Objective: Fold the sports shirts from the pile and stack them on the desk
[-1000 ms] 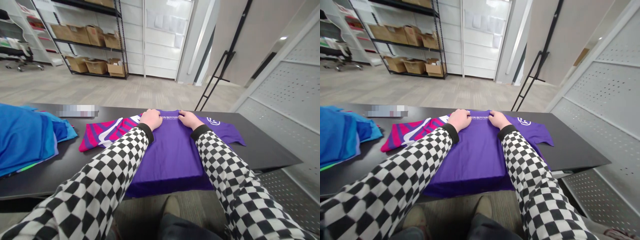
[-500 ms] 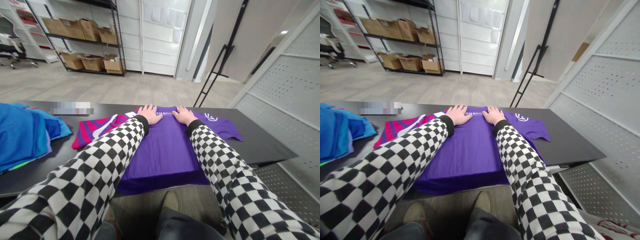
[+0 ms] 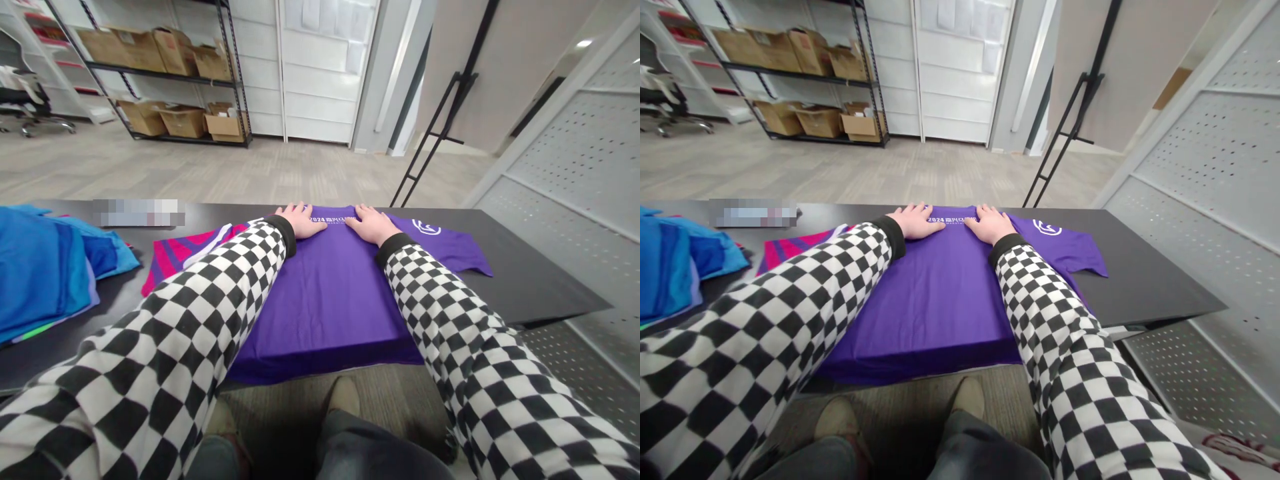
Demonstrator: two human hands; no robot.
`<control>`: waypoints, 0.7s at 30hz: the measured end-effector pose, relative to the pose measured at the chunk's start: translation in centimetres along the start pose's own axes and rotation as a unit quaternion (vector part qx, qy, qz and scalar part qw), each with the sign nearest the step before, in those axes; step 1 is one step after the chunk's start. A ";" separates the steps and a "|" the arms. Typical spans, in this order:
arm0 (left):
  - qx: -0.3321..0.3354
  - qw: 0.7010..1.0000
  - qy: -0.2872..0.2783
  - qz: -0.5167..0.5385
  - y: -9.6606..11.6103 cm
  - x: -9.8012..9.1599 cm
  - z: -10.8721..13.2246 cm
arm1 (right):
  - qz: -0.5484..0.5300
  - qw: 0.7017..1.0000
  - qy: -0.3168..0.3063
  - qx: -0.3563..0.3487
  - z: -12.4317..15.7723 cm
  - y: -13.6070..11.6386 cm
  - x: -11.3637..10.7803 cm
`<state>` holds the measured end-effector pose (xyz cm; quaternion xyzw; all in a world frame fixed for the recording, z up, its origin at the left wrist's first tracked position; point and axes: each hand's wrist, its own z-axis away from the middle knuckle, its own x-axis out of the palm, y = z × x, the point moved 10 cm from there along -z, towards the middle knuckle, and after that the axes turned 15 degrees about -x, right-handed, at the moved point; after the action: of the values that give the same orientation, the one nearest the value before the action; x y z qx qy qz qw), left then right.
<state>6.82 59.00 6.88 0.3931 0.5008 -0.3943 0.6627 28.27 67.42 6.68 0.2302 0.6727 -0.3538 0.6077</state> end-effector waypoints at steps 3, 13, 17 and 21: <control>0.016 0.998 0.057 0.026 -0.2 0.2 0.8 | 0.005 0.999 0.050 -0.009 0.8 -0.4 -0.6; 0.113 0.985 0.132 0.012 1.6 -0.9 3.5 | 0.025 0.999 0.022 -0.030 -0.5 -0.5 0.3; 0.083 0.995 0.061 0.006 1.6 0.2 3.4 | 0.016 1.000 0.011 -0.008 -0.6 0.0 0.6; 0.044 0.998 0.034 0.012 1.7 0.6 3.6 | 0.012 1.000 0.004 -0.006 -0.6 0.0 0.6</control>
<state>9.72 56.29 7.18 0.4416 0.5003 -0.3942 0.6319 27.76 67.84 6.06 0.2360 0.6743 -0.3417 0.6106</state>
